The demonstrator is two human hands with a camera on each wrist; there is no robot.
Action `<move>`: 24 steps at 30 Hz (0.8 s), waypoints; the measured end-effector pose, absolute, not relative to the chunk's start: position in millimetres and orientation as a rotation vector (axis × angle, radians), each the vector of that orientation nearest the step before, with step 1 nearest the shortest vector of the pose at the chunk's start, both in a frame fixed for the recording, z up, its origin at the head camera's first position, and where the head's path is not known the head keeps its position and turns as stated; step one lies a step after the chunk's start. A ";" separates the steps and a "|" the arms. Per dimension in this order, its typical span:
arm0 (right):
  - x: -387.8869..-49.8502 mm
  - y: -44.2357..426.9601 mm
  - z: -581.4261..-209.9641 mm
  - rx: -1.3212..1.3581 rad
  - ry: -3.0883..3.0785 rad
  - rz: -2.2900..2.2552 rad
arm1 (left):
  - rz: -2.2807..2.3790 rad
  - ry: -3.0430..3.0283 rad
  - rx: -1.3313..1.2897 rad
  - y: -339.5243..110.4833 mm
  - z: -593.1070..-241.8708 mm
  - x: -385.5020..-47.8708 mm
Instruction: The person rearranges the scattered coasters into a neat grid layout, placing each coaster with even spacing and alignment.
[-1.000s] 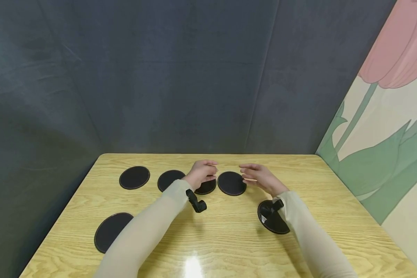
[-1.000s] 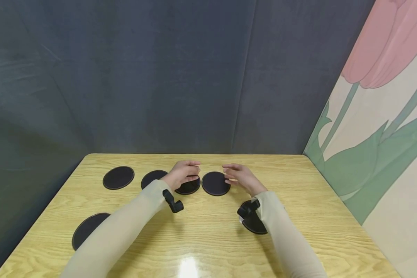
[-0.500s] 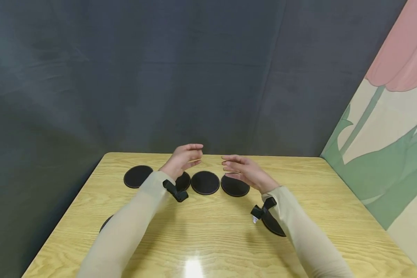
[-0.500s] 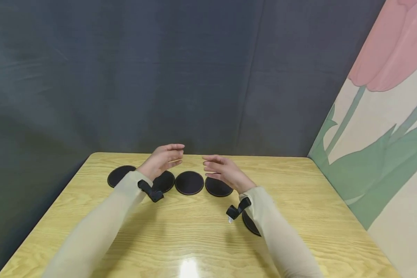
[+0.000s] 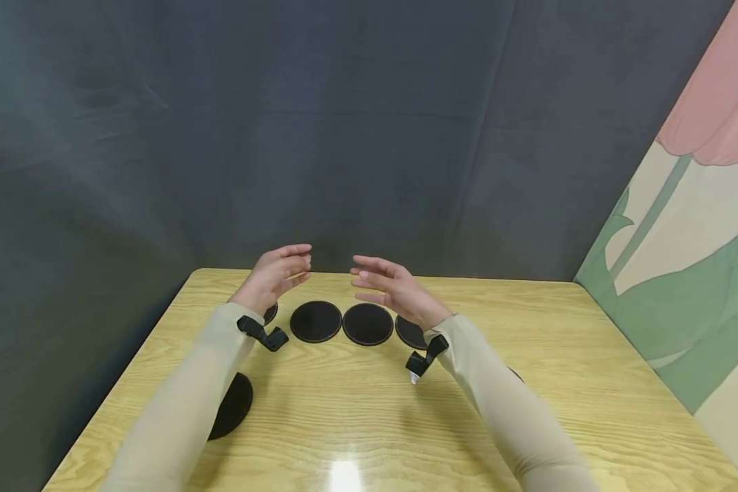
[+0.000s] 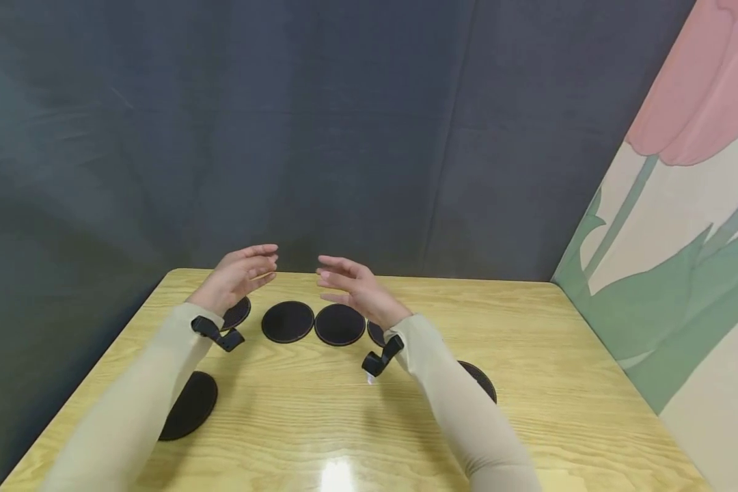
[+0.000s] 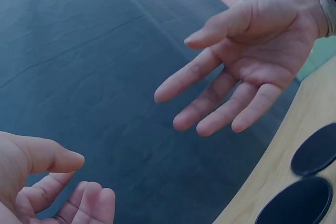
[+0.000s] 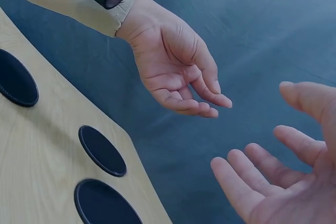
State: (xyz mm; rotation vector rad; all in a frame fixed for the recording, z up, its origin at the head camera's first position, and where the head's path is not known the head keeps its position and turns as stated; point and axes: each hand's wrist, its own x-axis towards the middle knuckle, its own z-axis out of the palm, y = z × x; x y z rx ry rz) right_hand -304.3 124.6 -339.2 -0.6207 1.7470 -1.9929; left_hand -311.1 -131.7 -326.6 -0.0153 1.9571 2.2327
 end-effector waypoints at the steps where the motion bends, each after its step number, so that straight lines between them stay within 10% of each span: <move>1: -305.2 119.6 -338.8 -0.631 1.740 -1.990 | 2.238 1.958 -0.022 -137.8 -326.8 -310.5; 24: -326.8 29.3 -375.3 -0.554 1.679 -1.901 | 2.149 2.093 -0.265 -238.0 -362.9 -305.9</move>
